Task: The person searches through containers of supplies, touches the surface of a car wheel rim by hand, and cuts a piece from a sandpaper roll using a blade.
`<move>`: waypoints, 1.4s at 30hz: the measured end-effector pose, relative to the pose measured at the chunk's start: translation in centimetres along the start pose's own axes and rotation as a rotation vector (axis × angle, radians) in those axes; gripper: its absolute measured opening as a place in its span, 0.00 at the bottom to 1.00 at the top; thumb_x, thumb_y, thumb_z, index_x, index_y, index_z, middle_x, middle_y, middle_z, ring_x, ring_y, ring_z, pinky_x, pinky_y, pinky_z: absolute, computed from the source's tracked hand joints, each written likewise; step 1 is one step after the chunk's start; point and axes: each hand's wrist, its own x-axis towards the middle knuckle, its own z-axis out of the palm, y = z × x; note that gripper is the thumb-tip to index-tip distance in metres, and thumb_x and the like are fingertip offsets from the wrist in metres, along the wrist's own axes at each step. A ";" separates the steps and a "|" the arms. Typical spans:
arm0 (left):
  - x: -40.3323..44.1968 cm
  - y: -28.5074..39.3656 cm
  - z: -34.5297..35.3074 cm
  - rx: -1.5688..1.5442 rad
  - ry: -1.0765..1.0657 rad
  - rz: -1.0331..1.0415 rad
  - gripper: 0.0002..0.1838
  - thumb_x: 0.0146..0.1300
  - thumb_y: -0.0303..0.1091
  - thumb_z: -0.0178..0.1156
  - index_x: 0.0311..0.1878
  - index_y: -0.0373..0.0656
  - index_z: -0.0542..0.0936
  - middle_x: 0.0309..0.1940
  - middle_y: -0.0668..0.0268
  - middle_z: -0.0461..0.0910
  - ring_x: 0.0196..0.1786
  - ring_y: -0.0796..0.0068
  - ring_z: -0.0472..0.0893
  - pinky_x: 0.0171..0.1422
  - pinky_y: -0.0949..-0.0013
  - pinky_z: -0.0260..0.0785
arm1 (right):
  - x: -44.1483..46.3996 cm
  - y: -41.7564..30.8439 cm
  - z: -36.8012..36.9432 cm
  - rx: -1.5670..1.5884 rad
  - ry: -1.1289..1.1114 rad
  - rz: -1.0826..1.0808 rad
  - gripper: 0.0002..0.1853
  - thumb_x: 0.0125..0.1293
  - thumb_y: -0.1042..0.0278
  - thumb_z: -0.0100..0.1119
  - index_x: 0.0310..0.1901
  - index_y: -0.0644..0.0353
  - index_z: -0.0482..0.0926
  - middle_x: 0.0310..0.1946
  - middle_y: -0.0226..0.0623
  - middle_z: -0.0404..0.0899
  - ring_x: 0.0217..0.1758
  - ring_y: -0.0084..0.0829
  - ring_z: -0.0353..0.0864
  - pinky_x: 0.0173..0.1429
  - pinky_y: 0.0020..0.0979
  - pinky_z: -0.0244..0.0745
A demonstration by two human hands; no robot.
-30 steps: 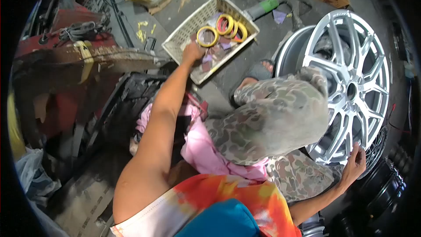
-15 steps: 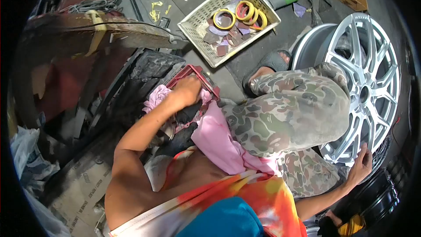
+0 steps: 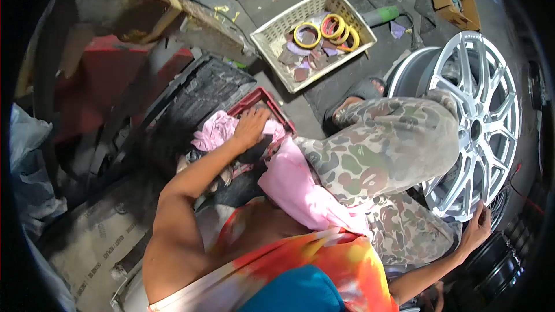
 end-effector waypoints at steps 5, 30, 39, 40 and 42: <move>0.9 -3.8 1.7 -0.034 -0.004 -0.091 0.37 0.56 0.28 0.72 0.70 0.44 0.70 0.53 0.52 0.81 0.52 0.48 0.84 0.54 0.48 0.78 | -1.3 3.0 -1.4 0.015 -0.002 0.032 0.17 0.79 0.60 0.65 0.42 0.71 0.85 0.28 0.32 0.79 0.34 0.22 0.72 0.42 0.29 0.71; -6.8 0.1 -1.0 -0.139 0.073 -0.003 0.41 0.51 0.56 0.80 0.67 0.52 0.78 0.71 0.50 0.70 0.70 0.42 0.73 0.70 0.41 0.69 | -0.5 7.1 0.2 0.052 -0.227 0.230 0.23 0.79 0.49 0.64 0.35 0.65 0.85 0.22 0.23 0.70 0.26 0.15 0.66 0.30 0.23 0.60; -6.5 -3.3 -3.4 -0.260 -0.374 -0.169 0.25 0.60 0.48 0.73 0.52 0.42 0.80 0.46 0.50 0.87 0.54 0.43 0.85 0.57 0.45 0.77 | -1.5 6.1 -0.3 0.096 -0.164 0.214 0.23 0.80 0.49 0.63 0.37 0.64 0.87 0.23 0.23 0.70 0.26 0.15 0.65 0.31 0.23 0.60; -6.9 -3.0 -5.7 -0.249 -0.431 -0.212 0.23 0.61 0.46 0.71 0.52 0.41 0.81 0.44 0.47 0.89 0.51 0.42 0.87 0.56 0.43 0.79 | -1.5 7.5 -0.2 0.117 -0.161 0.233 0.25 0.80 0.47 0.63 0.39 0.66 0.87 0.23 0.24 0.72 0.27 0.15 0.67 0.32 0.24 0.59; -9.2 -3.2 -6.1 -0.196 -0.428 -0.251 0.23 0.61 0.47 0.72 0.53 0.41 0.81 0.44 0.48 0.89 0.51 0.42 0.87 0.56 0.43 0.79 | -1.6 8.4 0.0 0.183 -0.172 0.272 0.24 0.79 0.47 0.64 0.39 0.65 0.88 0.24 0.24 0.73 0.27 0.14 0.67 0.31 0.23 0.59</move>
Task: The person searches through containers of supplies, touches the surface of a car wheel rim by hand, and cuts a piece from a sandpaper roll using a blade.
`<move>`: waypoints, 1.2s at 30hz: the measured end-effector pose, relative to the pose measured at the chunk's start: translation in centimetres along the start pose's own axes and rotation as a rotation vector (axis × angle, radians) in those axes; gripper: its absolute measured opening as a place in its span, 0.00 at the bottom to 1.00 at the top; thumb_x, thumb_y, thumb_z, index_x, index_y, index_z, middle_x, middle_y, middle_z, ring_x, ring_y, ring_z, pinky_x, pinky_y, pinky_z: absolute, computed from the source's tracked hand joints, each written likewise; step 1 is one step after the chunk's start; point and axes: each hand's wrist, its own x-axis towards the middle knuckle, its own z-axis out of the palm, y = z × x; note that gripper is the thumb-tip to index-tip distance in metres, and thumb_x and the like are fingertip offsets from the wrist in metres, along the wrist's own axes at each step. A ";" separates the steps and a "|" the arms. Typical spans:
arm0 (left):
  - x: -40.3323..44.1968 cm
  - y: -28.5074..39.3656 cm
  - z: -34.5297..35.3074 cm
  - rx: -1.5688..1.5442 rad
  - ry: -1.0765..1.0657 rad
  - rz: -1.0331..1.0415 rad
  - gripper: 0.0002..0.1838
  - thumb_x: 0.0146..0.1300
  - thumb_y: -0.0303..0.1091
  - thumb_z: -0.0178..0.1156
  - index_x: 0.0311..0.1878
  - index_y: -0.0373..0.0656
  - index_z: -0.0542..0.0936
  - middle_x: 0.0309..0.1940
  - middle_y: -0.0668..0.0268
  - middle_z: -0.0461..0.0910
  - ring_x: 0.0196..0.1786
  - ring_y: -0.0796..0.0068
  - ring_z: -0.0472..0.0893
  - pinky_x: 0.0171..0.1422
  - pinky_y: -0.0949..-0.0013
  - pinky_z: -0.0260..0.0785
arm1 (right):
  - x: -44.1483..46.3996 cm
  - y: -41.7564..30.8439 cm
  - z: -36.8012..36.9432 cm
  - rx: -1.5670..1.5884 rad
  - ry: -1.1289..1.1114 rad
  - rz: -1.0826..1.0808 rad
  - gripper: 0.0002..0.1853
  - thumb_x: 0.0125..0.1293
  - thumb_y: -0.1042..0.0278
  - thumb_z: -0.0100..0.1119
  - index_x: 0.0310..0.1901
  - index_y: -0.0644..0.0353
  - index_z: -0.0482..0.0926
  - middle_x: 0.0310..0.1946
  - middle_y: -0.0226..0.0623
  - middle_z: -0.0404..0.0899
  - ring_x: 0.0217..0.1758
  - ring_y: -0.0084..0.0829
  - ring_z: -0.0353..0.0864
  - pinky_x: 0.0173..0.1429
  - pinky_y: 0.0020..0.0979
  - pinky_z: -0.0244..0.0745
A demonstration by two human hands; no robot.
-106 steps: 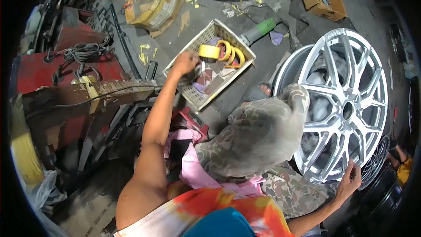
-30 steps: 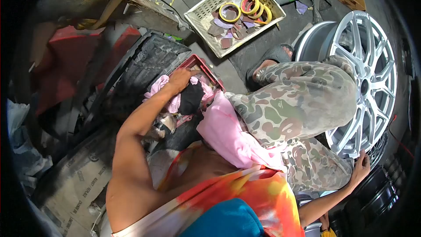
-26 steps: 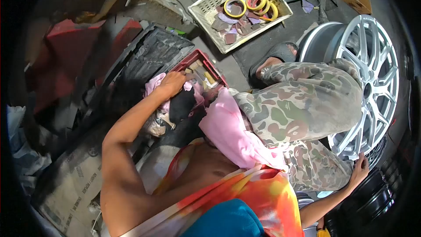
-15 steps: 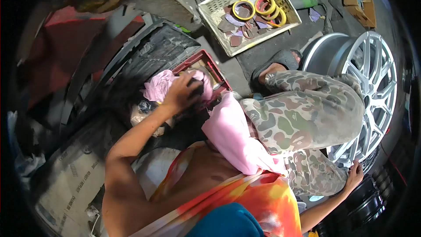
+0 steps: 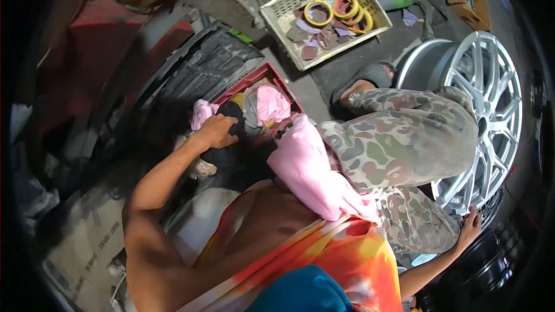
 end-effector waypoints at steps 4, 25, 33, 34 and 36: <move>1.8 -0.7 4.3 0.132 -0.014 -0.068 0.22 0.63 0.44 0.71 0.55 0.41 0.82 0.44 0.49 0.89 0.51 0.43 0.88 0.56 0.47 0.82 | 1.1 1.5 -0.1 0.053 -0.046 0.010 0.23 0.80 0.47 0.64 0.43 0.63 0.89 0.25 0.22 0.73 0.27 0.13 0.66 0.31 0.22 0.59; 15.0 3.1 7.6 -0.261 0.211 -0.219 0.30 0.61 0.36 0.63 0.69 0.43 0.78 0.56 0.34 0.82 0.60 0.31 0.82 0.69 0.42 0.74 | 0.3 -0.1 -0.2 -0.012 -0.004 0.030 0.21 0.80 0.50 0.65 0.41 0.63 0.89 0.24 0.21 0.71 0.27 0.14 0.65 0.32 0.22 0.59; 3.8 -3.4 -3.6 -0.638 -0.479 -0.012 0.10 0.64 0.30 0.60 0.41 0.36 0.88 0.28 0.66 0.83 0.36 0.77 0.80 0.40 0.62 0.73 | 1.7 1.6 -0.3 0.004 -0.090 0.022 0.20 0.80 0.50 0.64 0.41 0.62 0.89 0.25 0.21 0.72 0.28 0.13 0.65 0.33 0.22 0.58; 2.4 -3.6 -2.9 -0.557 -0.456 -0.017 0.11 0.64 0.30 0.60 0.43 0.37 0.88 0.31 0.62 0.86 0.38 0.72 0.84 0.44 0.59 0.76 | 1.8 1.3 -0.1 -0.024 -0.081 0.022 0.20 0.80 0.50 0.65 0.40 0.62 0.88 0.25 0.21 0.72 0.28 0.13 0.66 0.33 0.22 0.59; 0.1 -3.2 0.2 -0.212 -0.221 -0.017 0.13 0.64 0.32 0.62 0.47 0.39 0.89 0.37 0.53 0.89 0.43 0.59 0.89 0.52 0.51 0.80 | 1.7 0.4 0.4 -0.041 -0.076 0.052 0.20 0.80 0.50 0.65 0.40 0.62 0.87 0.26 0.21 0.72 0.28 0.13 0.66 0.33 0.21 0.61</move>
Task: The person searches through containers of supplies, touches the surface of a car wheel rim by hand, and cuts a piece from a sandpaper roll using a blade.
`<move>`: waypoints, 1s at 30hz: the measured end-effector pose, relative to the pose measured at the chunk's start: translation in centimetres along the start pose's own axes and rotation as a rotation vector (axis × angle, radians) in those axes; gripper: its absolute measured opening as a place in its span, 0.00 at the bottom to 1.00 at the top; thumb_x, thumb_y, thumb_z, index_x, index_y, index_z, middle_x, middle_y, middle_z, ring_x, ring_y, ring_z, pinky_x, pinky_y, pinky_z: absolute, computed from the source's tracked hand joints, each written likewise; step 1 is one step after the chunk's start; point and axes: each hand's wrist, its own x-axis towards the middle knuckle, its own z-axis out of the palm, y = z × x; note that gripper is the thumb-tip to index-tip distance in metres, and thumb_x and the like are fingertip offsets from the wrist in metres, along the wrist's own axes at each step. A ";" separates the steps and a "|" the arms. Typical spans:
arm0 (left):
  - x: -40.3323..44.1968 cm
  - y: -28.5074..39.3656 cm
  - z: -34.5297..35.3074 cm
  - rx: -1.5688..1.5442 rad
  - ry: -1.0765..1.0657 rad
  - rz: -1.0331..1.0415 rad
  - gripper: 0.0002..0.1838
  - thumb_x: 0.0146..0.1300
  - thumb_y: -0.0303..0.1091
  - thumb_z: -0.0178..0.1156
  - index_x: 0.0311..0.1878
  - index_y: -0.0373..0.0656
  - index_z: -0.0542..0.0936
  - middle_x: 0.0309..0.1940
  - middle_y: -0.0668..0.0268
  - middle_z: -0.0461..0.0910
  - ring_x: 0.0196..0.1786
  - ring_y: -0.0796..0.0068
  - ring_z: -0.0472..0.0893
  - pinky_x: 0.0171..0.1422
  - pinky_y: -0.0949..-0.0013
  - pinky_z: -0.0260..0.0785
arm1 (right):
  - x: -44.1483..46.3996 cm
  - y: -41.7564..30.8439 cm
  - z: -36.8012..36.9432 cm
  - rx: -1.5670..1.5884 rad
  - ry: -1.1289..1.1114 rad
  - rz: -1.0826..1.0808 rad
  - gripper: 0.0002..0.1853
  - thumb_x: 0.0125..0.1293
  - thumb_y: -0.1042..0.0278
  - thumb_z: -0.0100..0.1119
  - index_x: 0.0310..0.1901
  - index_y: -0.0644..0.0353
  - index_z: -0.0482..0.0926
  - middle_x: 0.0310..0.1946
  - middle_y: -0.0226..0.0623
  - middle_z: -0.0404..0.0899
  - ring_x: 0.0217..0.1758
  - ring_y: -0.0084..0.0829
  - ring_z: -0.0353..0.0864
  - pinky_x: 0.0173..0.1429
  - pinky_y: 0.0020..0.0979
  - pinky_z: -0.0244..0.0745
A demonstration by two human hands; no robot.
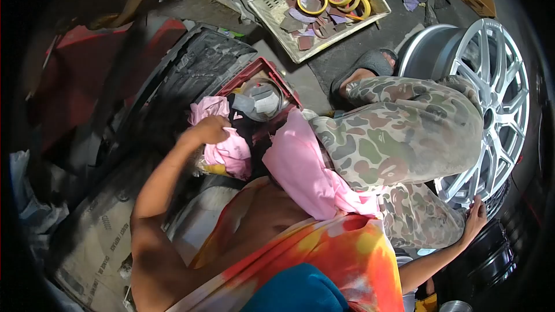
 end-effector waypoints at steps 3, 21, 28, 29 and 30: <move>2.8 1.7 6.0 0.349 0.277 -0.120 0.11 0.65 0.34 0.63 0.45 0.37 0.86 0.43 0.45 0.87 0.49 0.43 0.88 0.55 0.45 0.81 | 0.4 1.5 -0.6 0.036 -0.030 -0.027 0.20 0.80 0.50 0.65 0.40 0.62 0.87 0.26 0.21 0.72 0.28 0.13 0.66 0.33 0.21 0.60; 14.1 5.9 4.0 0.292 0.686 0.205 0.27 0.55 0.35 0.75 0.58 0.36 0.80 0.63 0.43 0.76 0.59 0.40 0.83 0.60 0.47 0.81 | -0.4 -0.2 0.0 0.061 0.024 -0.028 0.22 0.79 0.48 0.66 0.41 0.64 0.89 0.25 0.22 0.73 0.27 0.14 0.66 0.33 0.21 0.59; 17.5 4.2 6.1 0.342 0.353 0.083 0.23 0.58 0.29 0.69 0.59 0.43 0.82 0.57 0.45 0.81 0.52 0.45 0.88 0.54 0.46 0.81 | -1.0 0.7 -0.4 0.081 0.017 -0.022 0.21 0.80 0.49 0.65 0.44 0.64 0.90 0.25 0.22 0.72 0.27 0.13 0.66 0.32 0.21 0.59; 16.9 4.1 6.0 0.342 0.352 0.082 0.23 0.58 0.29 0.69 0.59 0.43 0.82 0.57 0.45 0.81 0.52 0.45 0.88 0.54 0.46 0.81 | -1.1 0.3 -0.4 0.097 0.013 -0.018 0.21 0.80 0.50 0.65 0.43 0.64 0.90 0.25 0.21 0.71 0.27 0.12 0.64 0.32 0.21 0.59; 15.7 3.9 6.0 0.386 0.320 0.102 0.22 0.59 0.27 0.68 0.59 0.45 0.82 0.55 0.46 0.82 0.51 0.46 0.88 0.53 0.47 0.81 | -1.2 -0.1 -0.4 0.098 0.012 -0.018 0.21 0.80 0.50 0.65 0.43 0.64 0.90 0.25 0.21 0.71 0.27 0.12 0.64 0.32 0.21 0.59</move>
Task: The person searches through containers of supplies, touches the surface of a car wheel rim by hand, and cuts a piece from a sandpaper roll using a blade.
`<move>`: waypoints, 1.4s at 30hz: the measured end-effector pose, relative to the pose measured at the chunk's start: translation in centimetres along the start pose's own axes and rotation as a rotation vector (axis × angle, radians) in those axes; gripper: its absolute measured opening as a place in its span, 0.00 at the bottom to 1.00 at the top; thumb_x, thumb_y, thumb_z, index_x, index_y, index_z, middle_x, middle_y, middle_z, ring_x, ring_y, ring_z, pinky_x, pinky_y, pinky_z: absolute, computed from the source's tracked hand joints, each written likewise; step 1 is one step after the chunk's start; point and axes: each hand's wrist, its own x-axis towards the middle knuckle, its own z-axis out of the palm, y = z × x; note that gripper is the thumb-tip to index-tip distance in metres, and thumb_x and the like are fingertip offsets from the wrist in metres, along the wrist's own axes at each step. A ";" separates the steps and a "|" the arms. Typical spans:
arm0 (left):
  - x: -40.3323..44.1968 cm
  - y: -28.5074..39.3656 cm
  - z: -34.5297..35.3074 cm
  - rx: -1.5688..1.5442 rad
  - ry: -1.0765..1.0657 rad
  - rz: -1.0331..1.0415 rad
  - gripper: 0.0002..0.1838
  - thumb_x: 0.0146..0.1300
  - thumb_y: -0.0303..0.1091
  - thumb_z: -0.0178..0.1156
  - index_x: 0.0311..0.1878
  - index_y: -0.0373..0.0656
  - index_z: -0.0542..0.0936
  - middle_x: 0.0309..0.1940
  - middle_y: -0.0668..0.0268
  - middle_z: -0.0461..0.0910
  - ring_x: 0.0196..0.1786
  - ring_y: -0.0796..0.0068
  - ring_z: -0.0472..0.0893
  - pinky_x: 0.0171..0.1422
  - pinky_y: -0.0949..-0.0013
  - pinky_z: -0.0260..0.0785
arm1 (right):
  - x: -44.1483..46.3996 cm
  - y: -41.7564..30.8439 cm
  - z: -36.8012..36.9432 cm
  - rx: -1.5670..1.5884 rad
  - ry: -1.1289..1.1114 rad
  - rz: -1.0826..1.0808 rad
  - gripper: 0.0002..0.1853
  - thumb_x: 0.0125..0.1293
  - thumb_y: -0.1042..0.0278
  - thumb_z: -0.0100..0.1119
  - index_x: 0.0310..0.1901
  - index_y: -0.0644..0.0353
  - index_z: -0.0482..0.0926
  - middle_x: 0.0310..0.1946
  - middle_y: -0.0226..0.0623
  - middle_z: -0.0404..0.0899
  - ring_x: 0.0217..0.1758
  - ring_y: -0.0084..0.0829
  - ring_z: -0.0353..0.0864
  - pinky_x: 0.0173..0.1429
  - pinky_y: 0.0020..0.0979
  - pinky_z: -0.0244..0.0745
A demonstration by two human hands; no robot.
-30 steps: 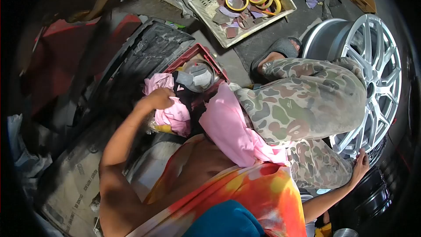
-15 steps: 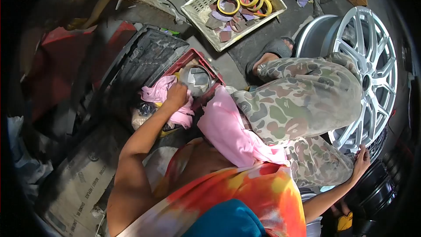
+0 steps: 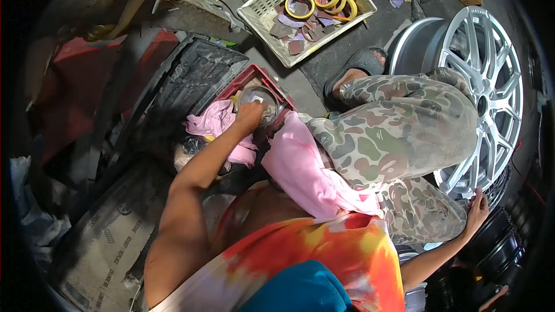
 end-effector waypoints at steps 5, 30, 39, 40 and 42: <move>-7.6 -0.1 -2.3 0.054 -0.041 0.044 0.20 0.62 0.25 0.63 0.59 0.47 0.84 0.52 0.49 0.82 0.47 0.48 0.89 0.49 0.49 0.81 | 0.9 0.0 0.3 -0.014 0.007 -0.008 0.21 0.80 0.49 0.65 0.40 0.62 0.88 0.25 0.22 0.72 0.27 0.12 0.66 0.32 0.21 0.59; -0.7 -0.7 2.6 -0.422 0.358 -0.037 0.23 0.65 0.36 0.64 0.61 0.42 0.71 0.50 0.45 0.84 0.52 0.36 0.84 0.54 0.39 0.77 | 0.9 0.2 -0.2 -0.091 0.004 -0.012 0.20 0.80 0.52 0.64 0.37 0.63 0.86 0.24 0.22 0.71 0.28 0.14 0.66 0.33 0.22 0.60; -7.1 2.2 -0.1 -0.535 0.221 -0.082 0.16 0.69 0.34 0.61 0.58 0.42 0.77 0.47 0.45 0.86 0.47 0.37 0.85 0.51 0.39 0.77 | 1.5 1.1 -0.4 -0.090 -0.010 0.009 0.18 0.81 0.55 0.63 0.40 0.63 0.88 0.26 0.23 0.74 0.29 0.14 0.68 0.34 0.21 0.63; -7.1 2.2 -0.2 -0.527 0.243 -0.111 0.16 0.69 0.35 0.61 0.58 0.43 0.77 0.46 0.45 0.86 0.48 0.37 0.86 0.51 0.39 0.77 | 1.5 1.0 -0.5 -0.080 -0.009 0.001 0.18 0.81 0.55 0.63 0.40 0.63 0.88 0.26 0.23 0.75 0.29 0.14 0.68 0.34 0.21 0.63; -6.9 2.1 -0.1 -0.541 0.257 -0.117 0.17 0.69 0.35 0.62 0.58 0.43 0.77 0.44 0.44 0.86 0.48 0.36 0.86 0.52 0.40 0.77 | 1.6 1.3 -0.6 -0.084 -0.016 -0.005 0.18 0.81 0.55 0.63 0.41 0.63 0.88 0.26 0.23 0.75 0.29 0.14 0.68 0.34 0.21 0.63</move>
